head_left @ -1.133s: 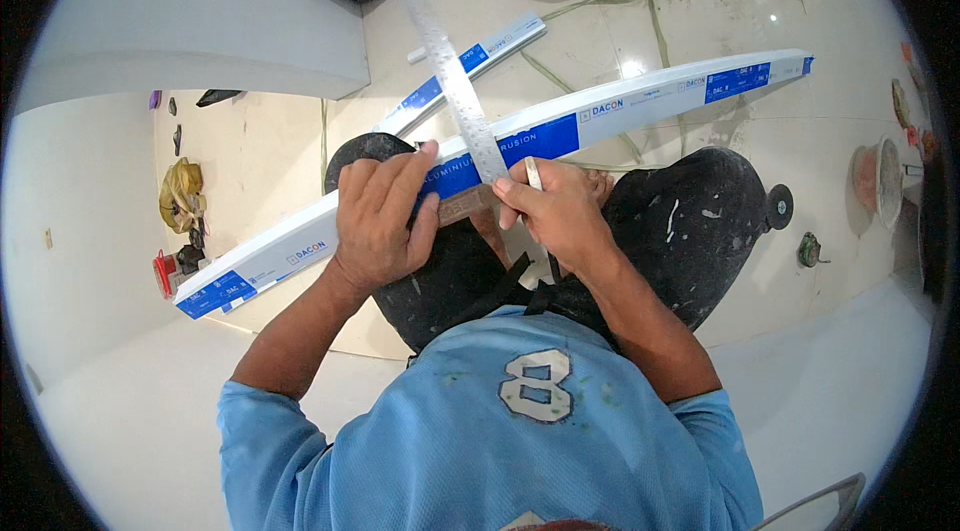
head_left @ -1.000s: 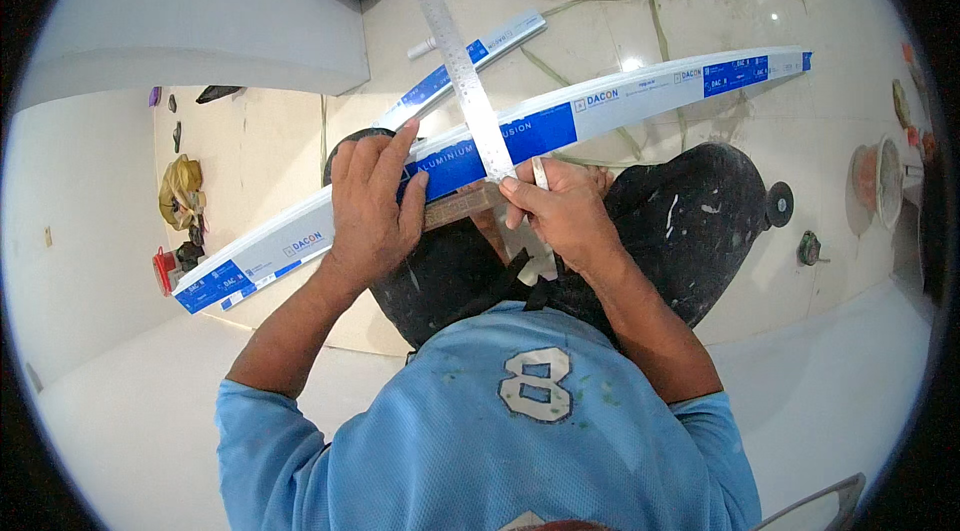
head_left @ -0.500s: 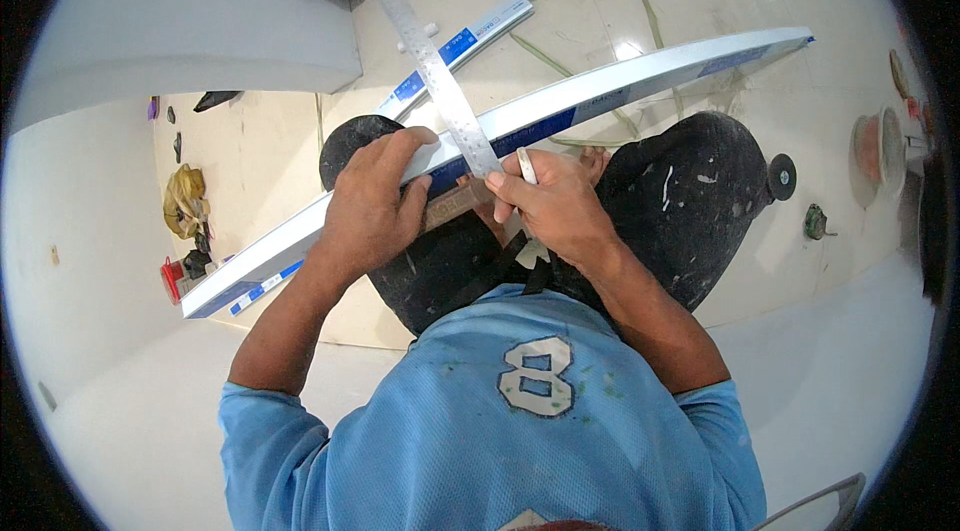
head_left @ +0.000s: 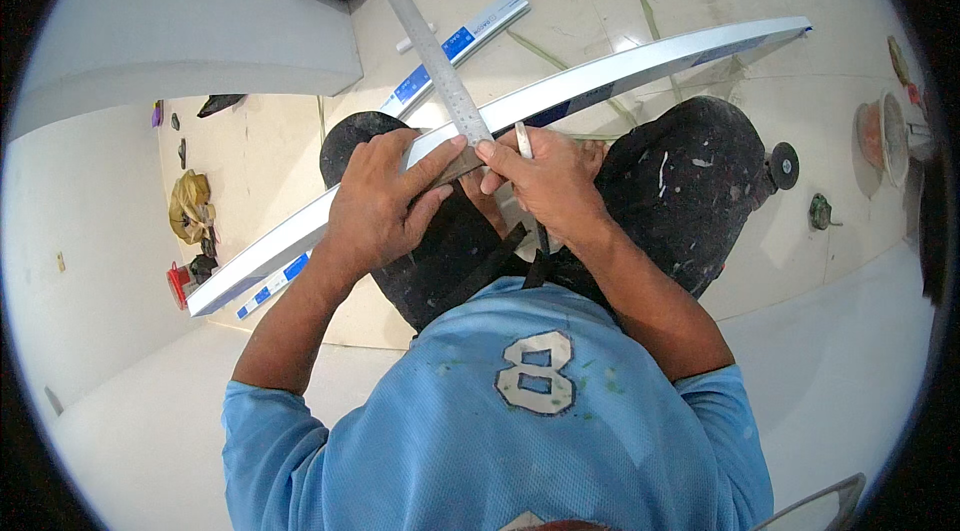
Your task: The person measures and marks aluminum extrusion profiles with a tape measure, ruler, and marker. They then use an angle grinder to cut the profiles at the marked points and inspect the cut ends.
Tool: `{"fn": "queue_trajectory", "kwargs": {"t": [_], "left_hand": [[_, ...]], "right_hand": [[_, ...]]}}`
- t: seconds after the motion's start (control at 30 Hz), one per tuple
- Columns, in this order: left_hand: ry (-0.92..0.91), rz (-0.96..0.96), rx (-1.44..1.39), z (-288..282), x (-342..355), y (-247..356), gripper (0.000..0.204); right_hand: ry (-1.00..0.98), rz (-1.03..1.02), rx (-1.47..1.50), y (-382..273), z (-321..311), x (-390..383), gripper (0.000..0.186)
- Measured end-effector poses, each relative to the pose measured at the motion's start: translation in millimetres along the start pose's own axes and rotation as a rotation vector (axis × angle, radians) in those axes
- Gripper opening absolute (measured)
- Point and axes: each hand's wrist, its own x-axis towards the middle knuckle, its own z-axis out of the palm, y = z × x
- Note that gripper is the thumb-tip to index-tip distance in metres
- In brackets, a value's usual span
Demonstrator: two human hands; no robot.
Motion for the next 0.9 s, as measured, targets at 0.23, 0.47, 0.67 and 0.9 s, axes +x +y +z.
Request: {"fn": "queue_trajectory", "kwargs": {"t": [0.23,0.47,0.67,0.9], "left_hand": [[0.010,0.013,0.013,-0.4,2.9,-1.8,0.061],[-0.026,-0.036,-0.004,-0.8,1.8,-0.2,0.059],[0.010,-0.012,0.000,2.4,1.1,-0.6,0.059],[-0.016,-0.047,-0.007,0.3,1.4,3.0,0.057]], "right_hand": [[0.305,-0.184,0.220,-18.0,-43.4,-14.5,0.049],[0.477,-0.392,-0.031,-60.3,-68.5,-36.6,0.067],[0.286,-0.540,-0.162,-46.2,-51.4,-18.7,0.035],[0.207,-0.503,-0.217,-34.8,-36.0,-9.3,0.030]]}}
